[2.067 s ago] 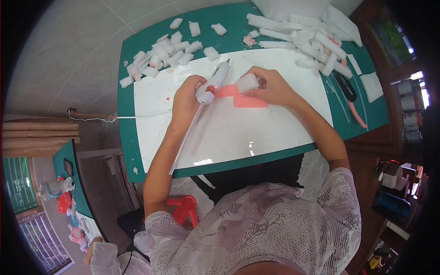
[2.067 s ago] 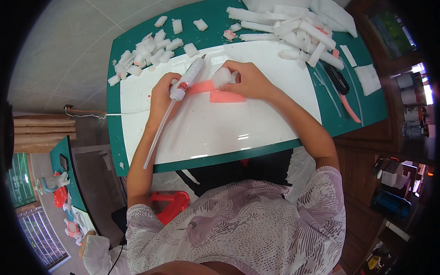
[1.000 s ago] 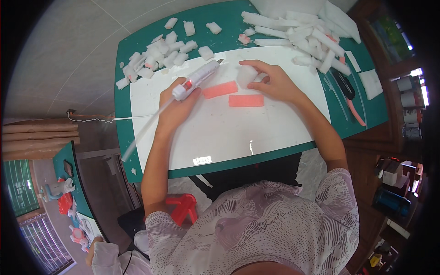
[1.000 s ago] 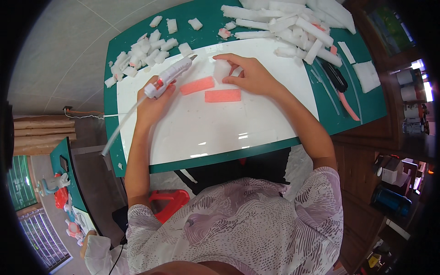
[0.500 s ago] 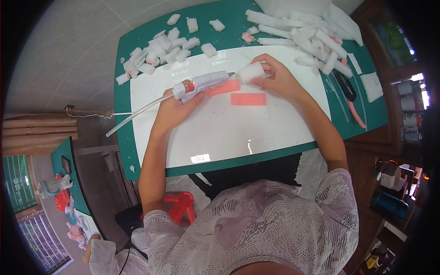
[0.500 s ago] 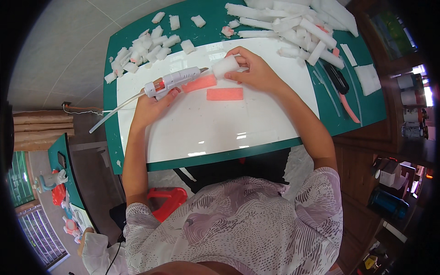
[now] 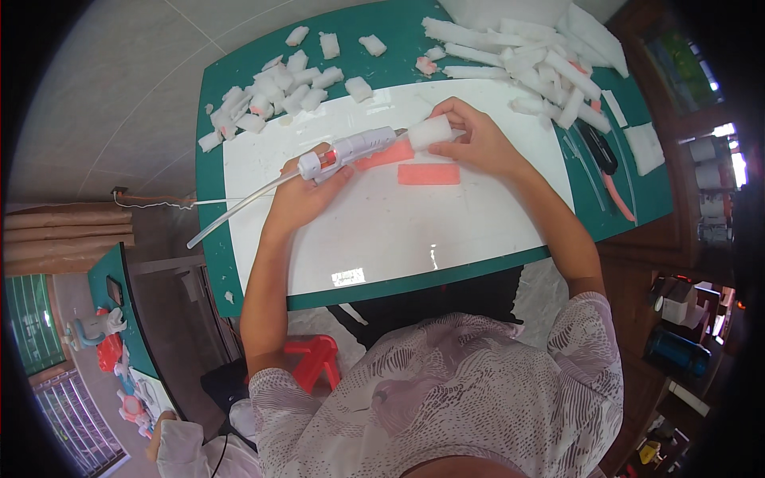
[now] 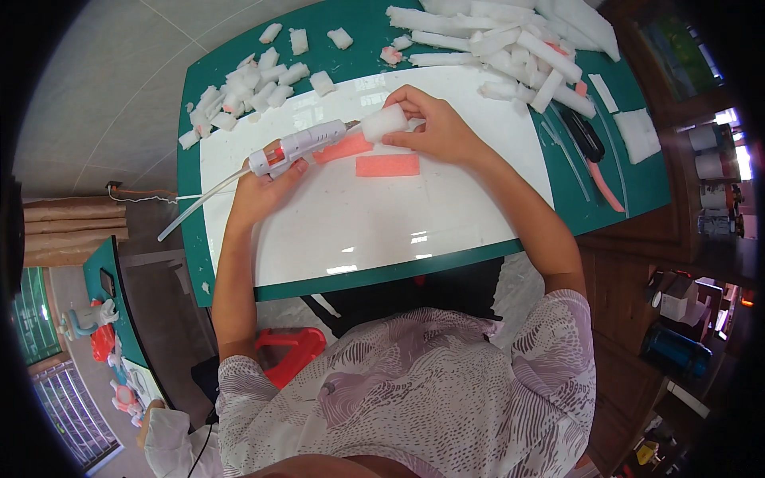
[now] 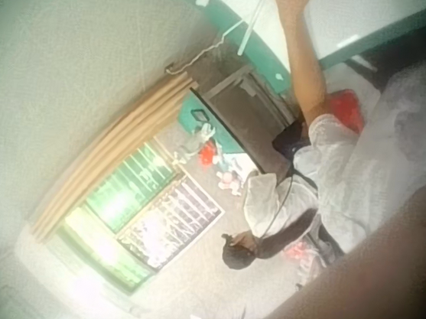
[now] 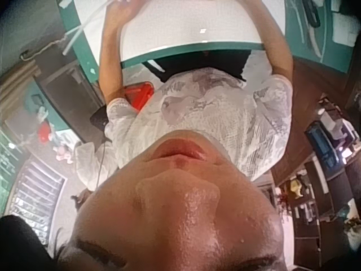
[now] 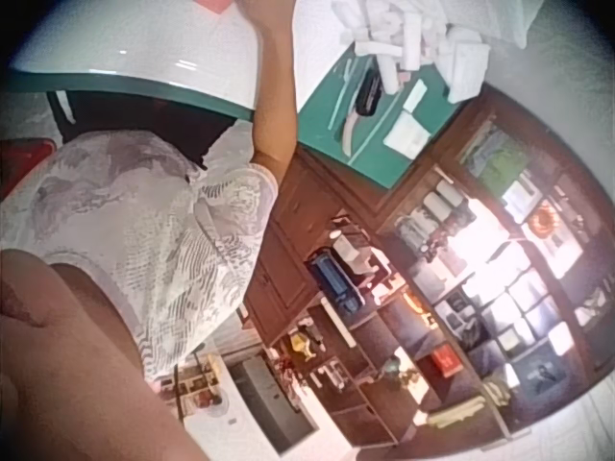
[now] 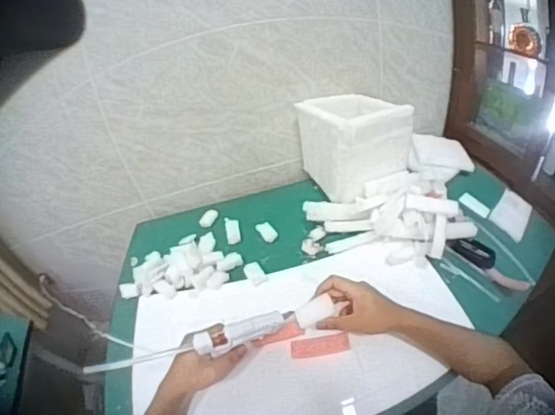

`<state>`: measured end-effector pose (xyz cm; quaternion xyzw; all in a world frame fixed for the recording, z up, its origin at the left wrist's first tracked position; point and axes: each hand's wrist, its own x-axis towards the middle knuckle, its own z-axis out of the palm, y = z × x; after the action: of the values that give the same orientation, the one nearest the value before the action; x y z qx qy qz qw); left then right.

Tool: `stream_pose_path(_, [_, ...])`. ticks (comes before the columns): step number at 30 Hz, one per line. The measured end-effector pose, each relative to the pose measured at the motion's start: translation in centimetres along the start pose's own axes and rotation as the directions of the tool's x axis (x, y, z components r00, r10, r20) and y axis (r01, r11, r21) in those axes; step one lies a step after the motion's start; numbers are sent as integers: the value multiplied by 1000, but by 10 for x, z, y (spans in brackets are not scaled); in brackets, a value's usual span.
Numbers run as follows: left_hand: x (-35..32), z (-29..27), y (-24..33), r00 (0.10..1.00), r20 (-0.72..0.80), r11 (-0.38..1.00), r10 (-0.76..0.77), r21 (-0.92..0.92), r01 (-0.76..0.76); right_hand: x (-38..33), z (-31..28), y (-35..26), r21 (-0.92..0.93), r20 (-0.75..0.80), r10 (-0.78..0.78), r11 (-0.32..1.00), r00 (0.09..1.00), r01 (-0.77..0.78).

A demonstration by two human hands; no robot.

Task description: The person handles foam pieces, fits foam blocks and strips together, and uses a hot glue gun to assemble foam parts on a work surface.

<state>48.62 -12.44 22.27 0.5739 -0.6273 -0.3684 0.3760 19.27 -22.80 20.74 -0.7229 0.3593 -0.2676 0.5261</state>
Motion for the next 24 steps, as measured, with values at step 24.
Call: stream_pose_path(24, [0,1,-3,1000,13,999,-11,39,10,-2,0,-6,-34,-15,-13,999,1000,13])
